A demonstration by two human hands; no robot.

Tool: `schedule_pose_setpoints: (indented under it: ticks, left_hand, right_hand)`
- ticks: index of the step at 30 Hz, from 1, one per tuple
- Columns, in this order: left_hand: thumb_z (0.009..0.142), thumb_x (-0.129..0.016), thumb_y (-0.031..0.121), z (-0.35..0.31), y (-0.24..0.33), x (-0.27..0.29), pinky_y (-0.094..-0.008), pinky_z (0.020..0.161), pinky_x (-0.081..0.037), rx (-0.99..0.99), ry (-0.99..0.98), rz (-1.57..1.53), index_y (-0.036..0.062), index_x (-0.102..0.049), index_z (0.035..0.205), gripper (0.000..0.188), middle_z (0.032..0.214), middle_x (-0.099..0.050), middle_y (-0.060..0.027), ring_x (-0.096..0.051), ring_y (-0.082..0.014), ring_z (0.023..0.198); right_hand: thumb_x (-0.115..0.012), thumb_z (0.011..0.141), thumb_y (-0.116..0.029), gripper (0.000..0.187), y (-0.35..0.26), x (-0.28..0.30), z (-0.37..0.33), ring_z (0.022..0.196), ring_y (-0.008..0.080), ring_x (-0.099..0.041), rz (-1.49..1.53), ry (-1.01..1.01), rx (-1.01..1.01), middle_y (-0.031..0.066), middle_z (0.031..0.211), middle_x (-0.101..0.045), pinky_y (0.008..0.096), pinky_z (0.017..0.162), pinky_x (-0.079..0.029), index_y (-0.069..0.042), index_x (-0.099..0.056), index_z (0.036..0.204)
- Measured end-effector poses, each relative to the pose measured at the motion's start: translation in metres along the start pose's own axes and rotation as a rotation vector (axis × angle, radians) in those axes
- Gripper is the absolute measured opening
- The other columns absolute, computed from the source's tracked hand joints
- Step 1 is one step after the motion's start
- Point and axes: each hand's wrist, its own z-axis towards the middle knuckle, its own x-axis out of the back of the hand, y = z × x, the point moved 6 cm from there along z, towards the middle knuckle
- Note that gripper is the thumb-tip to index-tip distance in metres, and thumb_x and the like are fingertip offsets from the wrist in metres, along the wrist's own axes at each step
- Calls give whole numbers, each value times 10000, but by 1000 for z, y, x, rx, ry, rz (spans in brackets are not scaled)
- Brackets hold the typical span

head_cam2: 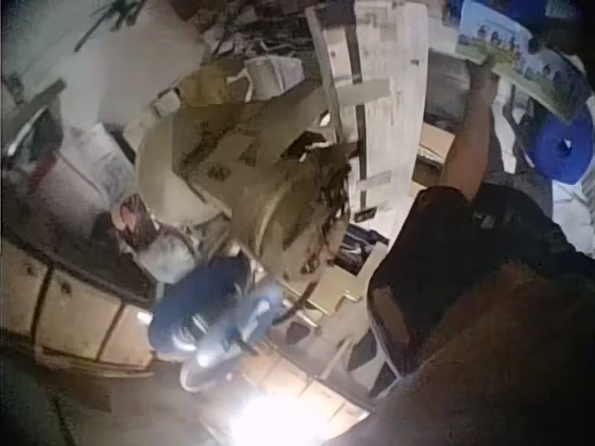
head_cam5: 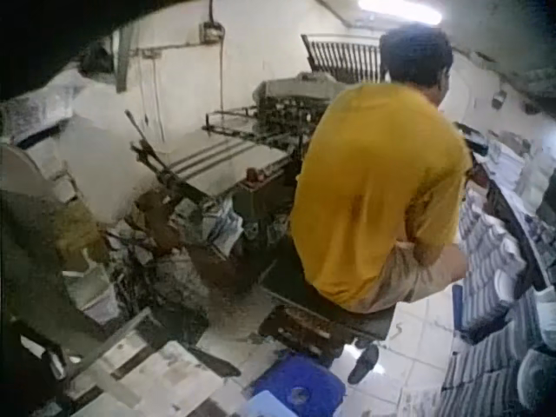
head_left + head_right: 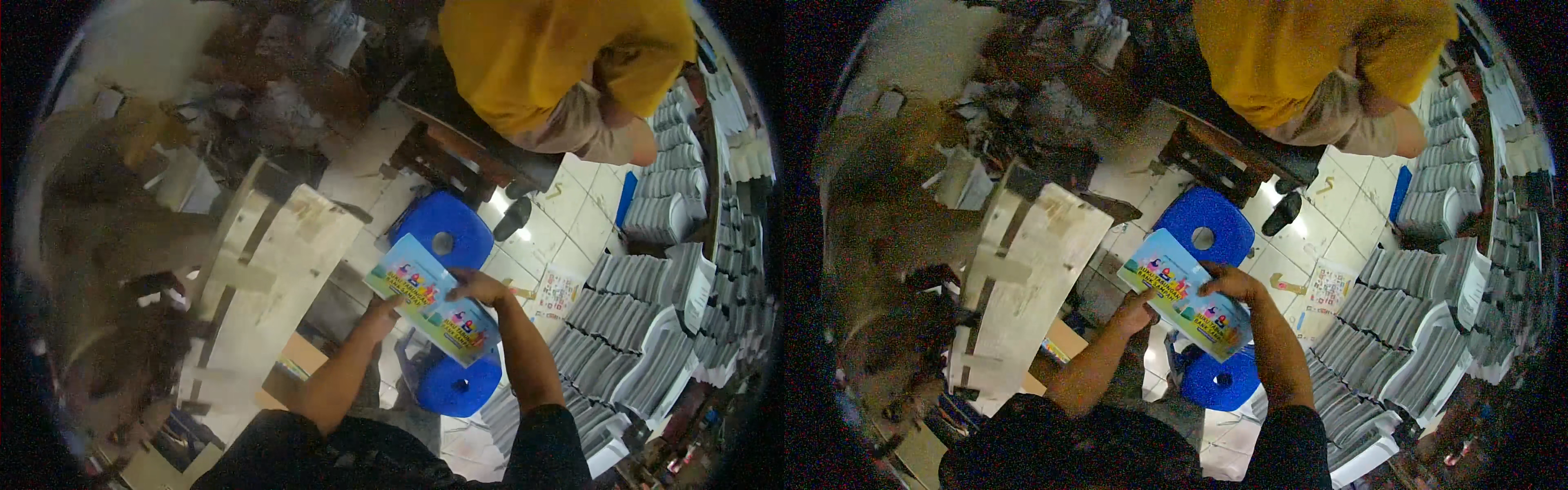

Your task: The person organizes printed booklets by picking them up from a workbench and a cardboard box, checking the internal pages, and stacking them in a large pile on another surface.

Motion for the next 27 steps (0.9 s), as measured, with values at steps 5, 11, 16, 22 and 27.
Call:
schedule_pose_setpoints:
  ticks: [5,11,16,22,27]
  left_hand:
    - [819,-706,48,61,-9,-24,-482,1029,-433,54,164,-153,109,-418,1370,624,1295,-543,-91,-532,-291,1201]
    - [810,-729,109,105,-9,5,-472,978,-412,-77,248,-35,204,-301,1455,779,1338,-489,-60,-481,-250,1225]
    - [826,-724,129,103,-10,-17,-463,877,-425,56,341,35,156,-451,1334,578,1266,-550,-49,-542,-214,1103]
    - [850,-700,74,94,1,-24,-438,954,-452,40,368,-27,98,-427,1363,581,1267,-544,-79,-532,-256,1162]
    - [855,-708,100,81,-2,-14,-448,1003,-452,219,517,24,123,-423,1380,597,1277,-552,-84,-517,-262,1219]
  right_hand:
    - [-737,780,-192,687,16,68,57,1092,242,-601,-252,-30,-122,146,1252,-621,374,959,-463,-81,-474,1406]
    - [-614,879,-355,431,-23,71,73,1000,386,-623,-862,714,182,180,1081,-661,479,897,-487,-79,-584,1210]
    - [-415,978,-327,336,1,72,87,877,319,-631,-1043,1050,-60,134,941,-656,490,733,-488,-86,-638,905]
    - [-426,948,-331,334,11,68,98,864,309,-625,-1033,1063,-27,112,923,-660,522,782,-445,-99,-663,914]
    - [-451,933,-312,289,10,62,91,835,294,-610,-1037,1074,39,99,889,-641,494,746,-428,-106,-643,867]
